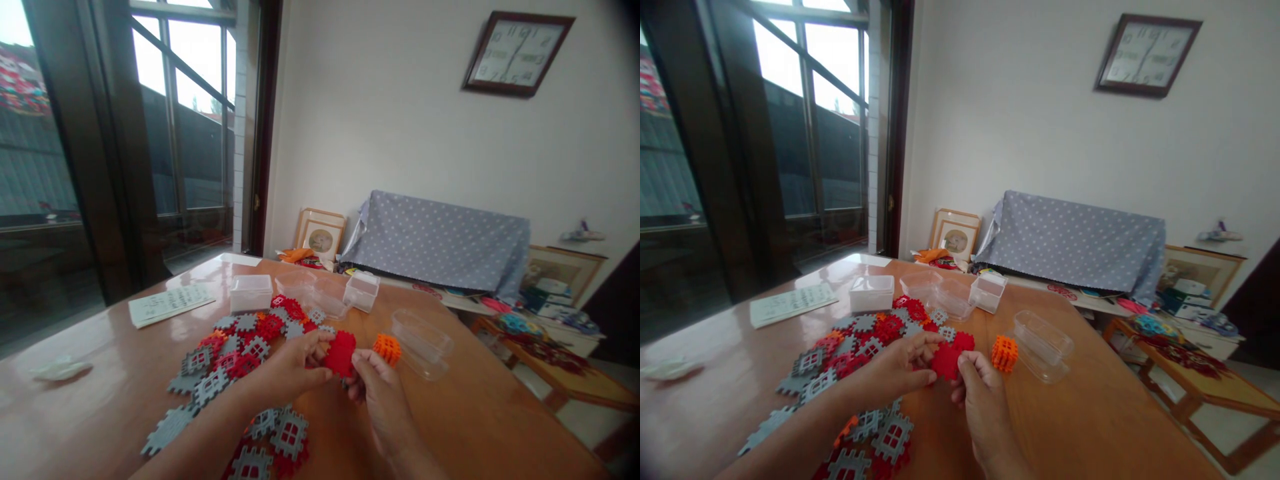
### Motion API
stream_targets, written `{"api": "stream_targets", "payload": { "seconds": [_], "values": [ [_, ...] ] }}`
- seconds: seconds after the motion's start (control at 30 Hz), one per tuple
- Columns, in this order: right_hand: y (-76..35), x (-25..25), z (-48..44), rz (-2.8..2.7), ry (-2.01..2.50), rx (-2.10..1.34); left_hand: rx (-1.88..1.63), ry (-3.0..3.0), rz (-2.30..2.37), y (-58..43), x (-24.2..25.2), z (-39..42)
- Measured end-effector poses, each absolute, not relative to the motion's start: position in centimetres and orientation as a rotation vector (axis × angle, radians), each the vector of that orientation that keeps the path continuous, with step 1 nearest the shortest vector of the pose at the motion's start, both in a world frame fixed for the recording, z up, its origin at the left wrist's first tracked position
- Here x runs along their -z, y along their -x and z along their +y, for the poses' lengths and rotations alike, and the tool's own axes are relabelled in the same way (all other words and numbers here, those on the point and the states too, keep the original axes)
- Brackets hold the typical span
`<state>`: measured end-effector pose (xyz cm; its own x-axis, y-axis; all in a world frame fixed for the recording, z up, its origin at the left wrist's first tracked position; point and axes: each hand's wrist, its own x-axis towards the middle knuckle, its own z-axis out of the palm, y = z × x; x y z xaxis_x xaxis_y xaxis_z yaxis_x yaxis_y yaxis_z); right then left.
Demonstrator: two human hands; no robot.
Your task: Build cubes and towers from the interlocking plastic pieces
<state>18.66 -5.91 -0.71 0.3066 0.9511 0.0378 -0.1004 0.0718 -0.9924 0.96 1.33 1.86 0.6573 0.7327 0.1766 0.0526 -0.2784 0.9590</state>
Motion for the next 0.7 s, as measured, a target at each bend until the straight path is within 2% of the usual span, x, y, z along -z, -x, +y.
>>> {"api": "stream_targets", "payload": {
  "seconds": [0.43, 0.7],
  "values": [
    [-18.7, 0.5, -5.9, -0.932, 1.226, -0.970, -0.803, -2.099, 0.809, -0.5, -1.8, 1.2],
    [-20.1, -0.7, -5.8, -0.806, 1.221, -0.815, -0.927, -1.962, 0.880, -0.1, -0.3, 3.7]
  ]
}}
